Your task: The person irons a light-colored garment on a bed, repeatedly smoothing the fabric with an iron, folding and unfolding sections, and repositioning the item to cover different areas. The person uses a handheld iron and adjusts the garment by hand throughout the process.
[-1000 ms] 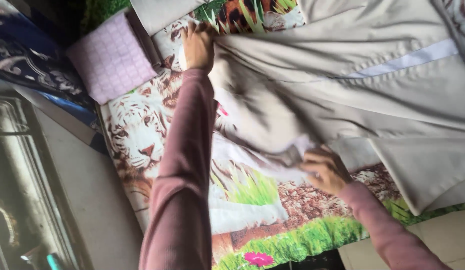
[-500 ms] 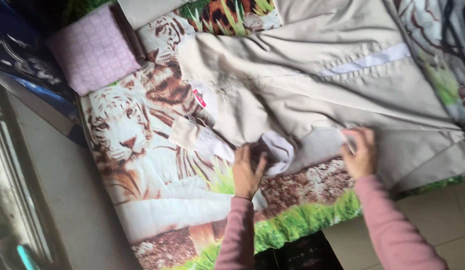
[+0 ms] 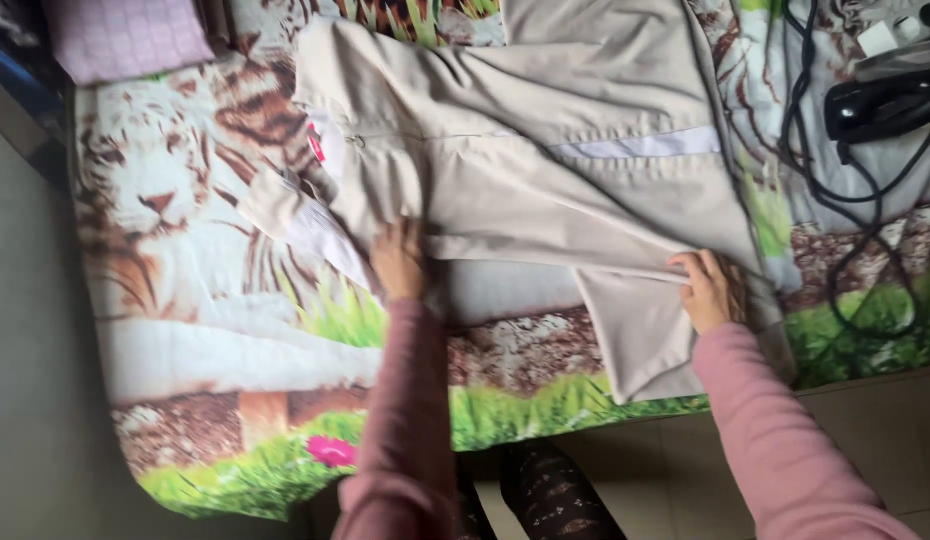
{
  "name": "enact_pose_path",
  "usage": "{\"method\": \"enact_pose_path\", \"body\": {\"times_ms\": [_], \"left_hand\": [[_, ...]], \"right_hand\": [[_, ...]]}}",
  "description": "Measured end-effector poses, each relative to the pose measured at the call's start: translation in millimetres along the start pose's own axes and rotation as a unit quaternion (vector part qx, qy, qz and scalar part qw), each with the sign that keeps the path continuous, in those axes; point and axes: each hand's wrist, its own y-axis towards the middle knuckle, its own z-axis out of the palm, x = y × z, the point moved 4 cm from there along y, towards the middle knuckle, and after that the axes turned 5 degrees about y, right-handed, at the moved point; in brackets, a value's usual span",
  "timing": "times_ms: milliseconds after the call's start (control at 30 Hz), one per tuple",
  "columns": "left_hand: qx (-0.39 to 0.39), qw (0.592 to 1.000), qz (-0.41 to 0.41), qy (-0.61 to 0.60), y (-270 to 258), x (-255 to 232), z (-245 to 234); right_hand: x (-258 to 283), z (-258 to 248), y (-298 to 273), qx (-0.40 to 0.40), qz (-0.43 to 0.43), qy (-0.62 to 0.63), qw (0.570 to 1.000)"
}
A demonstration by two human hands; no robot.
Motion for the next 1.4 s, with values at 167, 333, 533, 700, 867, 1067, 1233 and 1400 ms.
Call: {"method": "enact_pose_path", "body": {"times_ms": [167, 333, 533, 700, 867, 1067, 1233, 1400], "left_hand": [[-0.052, 0.995, 0.075, 0.048, -3, 20, -97], [0.032, 0.994, 0.067, 0.074, -73, -3, -151], [0.165, 0.984, -0.022, 0.059, -112, -12, -139], [0.205, 0.972, -0.046, 0.109, -115, -8, -141], [0.335, 0.937, -0.084, 0.047, -92, -12, -157], [0.284, 0.954, -0.072, 0.07, -48, -20, -177], [0.141, 0.971, 0.019, 0.193, -65, -23, -162], [0.442, 0.862, -0.224, 0.105, -59, -8, -199]], "right_hand": [[-18, -12, -10, 0.005, 0.019, -0.002, 1.0], [-23, -20, -34, -0.065, -0.049, -0.02, 0.996], [-43, -7, -47, 0.078, 0.104, -0.001, 0.992], [-50, -15, -44, 0.153, 0.139, 0.024, 0.978], [-66, 5, -21, 0.189, 0.201, 0.086, 0.957], [-5, -24, -8, -0.037, 0.098, 0.141, 0.984], [32, -20, -20, 0.086, 0.166, 0.091, 0.978], [1, -5, -11, 0.043, 0.228, 0.105, 0.967]]}}
